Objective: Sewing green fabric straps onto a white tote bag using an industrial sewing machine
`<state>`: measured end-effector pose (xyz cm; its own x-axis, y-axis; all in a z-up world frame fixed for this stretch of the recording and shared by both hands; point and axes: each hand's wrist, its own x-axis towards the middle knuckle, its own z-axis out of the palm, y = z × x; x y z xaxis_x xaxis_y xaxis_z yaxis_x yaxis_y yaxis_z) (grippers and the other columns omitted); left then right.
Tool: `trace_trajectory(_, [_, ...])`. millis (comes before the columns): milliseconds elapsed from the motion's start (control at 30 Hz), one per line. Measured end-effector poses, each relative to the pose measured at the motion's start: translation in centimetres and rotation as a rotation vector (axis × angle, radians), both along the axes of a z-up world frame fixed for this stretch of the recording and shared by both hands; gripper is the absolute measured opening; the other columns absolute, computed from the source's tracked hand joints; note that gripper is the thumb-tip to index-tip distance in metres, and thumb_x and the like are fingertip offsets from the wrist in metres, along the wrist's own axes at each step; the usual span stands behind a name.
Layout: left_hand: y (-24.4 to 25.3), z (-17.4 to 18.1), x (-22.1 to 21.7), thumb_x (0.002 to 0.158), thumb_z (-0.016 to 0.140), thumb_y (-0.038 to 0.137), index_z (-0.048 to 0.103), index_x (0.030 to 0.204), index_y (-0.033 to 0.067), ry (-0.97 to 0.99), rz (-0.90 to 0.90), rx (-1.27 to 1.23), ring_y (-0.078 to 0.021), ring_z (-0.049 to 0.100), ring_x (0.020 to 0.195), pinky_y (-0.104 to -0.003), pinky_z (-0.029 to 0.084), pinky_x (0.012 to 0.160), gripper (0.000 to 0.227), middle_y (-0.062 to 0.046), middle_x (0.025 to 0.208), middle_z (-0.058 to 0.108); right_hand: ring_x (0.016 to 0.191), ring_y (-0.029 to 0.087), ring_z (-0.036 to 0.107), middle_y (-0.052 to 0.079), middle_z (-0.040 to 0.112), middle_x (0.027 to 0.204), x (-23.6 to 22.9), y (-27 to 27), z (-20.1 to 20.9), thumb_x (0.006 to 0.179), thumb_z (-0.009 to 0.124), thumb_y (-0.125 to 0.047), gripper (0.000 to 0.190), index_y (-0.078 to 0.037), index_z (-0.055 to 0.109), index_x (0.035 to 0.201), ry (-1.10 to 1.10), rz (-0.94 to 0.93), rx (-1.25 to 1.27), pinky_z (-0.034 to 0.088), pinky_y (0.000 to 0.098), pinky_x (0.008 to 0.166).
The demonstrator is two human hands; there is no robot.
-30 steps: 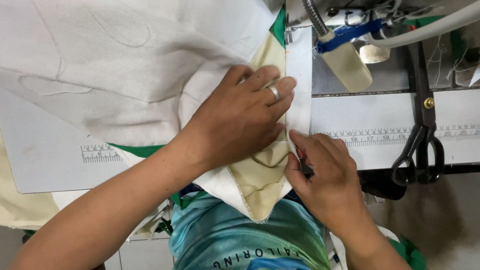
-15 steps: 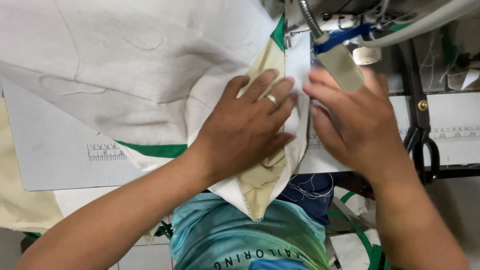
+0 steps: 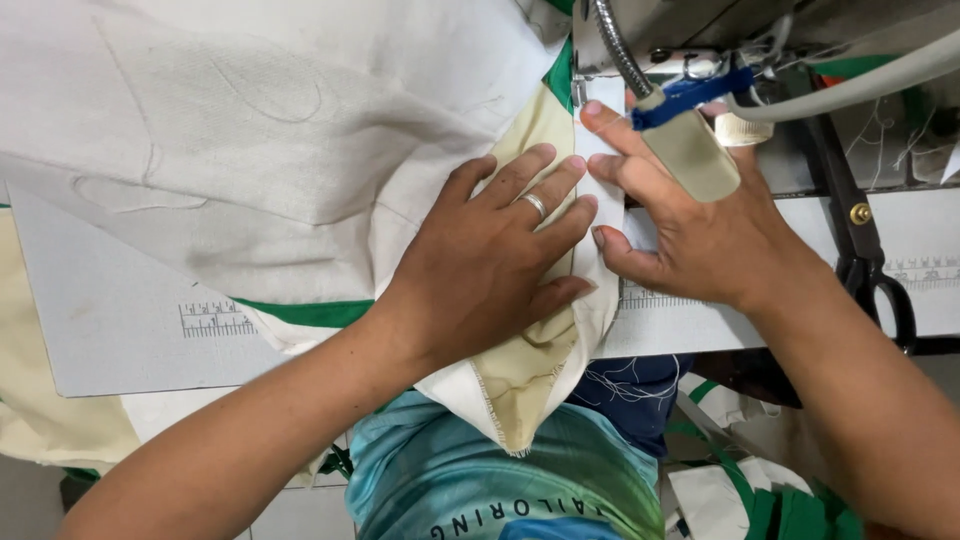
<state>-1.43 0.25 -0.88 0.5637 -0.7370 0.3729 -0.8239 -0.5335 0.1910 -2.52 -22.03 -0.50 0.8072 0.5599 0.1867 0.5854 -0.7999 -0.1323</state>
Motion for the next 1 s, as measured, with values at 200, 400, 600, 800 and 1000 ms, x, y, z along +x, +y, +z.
trace_trajectory(200, [-0.2, 0.1, 0.4, 0.083, 0.074, 0.051, 0.058, 0.117, 0.0137, 0.021, 0.010, 0.015, -0.0268, 0.050, 0.126, -0.045, 0.043, 0.097, 0.053, -0.008, 0.133, 0.057, 0.115, 0.031, 0.057, 0.002, 0.049, 0.148, 0.7, -0.3, -0.1, 0.081, 0.062, -0.035, 0.047, -0.009, 0.062, 0.120, 0.029, -0.040, -0.019, 0.050, 0.0490, 0.075])
trace_trajectory(400, [-0.6, -0.3, 0.8, 0.081, 0.077, 0.050, 0.057, 0.119, 0.0138, 0.051, 0.020, 0.010, -0.0278, 0.050, 0.127, -0.046, 0.042, 0.097, 0.056, -0.009, 0.133, 0.057, 0.122, 0.040, 0.048, 0.004, 0.047, 0.150, 0.9, -0.6, -0.6, 0.082, 0.064, -0.032, 0.048, -0.011, 0.061, 0.125, -0.007, -0.015, 0.001, 0.047, 0.0543, 0.092])
trace_trajectory(600, [-0.8, -0.5, 1.3, 0.080, 0.077, 0.052, 0.057, 0.117, 0.0115, 0.055, 0.033, 0.027, -0.0261, 0.050, 0.127, -0.046, 0.043, 0.096, 0.058, -0.006, 0.132, 0.058, 0.133, 0.037, 0.047, 0.008, 0.037, 0.156, 0.9, -1.3, -1.4, 0.089, 0.058, -0.037, 0.057, -0.008, 0.055, 0.138, -0.004, -0.004, -0.082, 0.040, 0.0523, 0.104])
trace_trajectory(800, [-0.9, -0.5, 1.9, 0.080, 0.076, 0.054, 0.059, 0.118, 0.0105, 0.066, 0.045, 0.021, -0.0267, 0.050, 0.127, -0.047, 0.041, 0.097, 0.060, -0.007, 0.131, 0.060, 0.119, 0.044, 0.055, 0.009, 0.035, 0.158, 0.9, -1.6, -1.2, 0.096, 0.055, -0.035, 0.057, -0.007, 0.044, 0.145, -0.006, 0.038, -0.096, 0.049, 0.0540, 0.092])
trace_trajectory(1000, [-0.9, -0.5, 2.7, 0.080, 0.077, 0.054, 0.061, 0.116, 0.0101, 0.047, 0.034, 0.019, -0.0267, 0.047, 0.127, -0.048, 0.040, 0.096, 0.059, -0.008, 0.133, 0.056, 0.133, 0.045, 0.046, 0.014, 0.040, 0.154, 0.9, -1.2, -1.0, 0.097, 0.060, -0.038, 0.058, -0.008, 0.049, 0.146, -0.068, 0.032, -0.096, 0.043, 0.0538, 0.105])
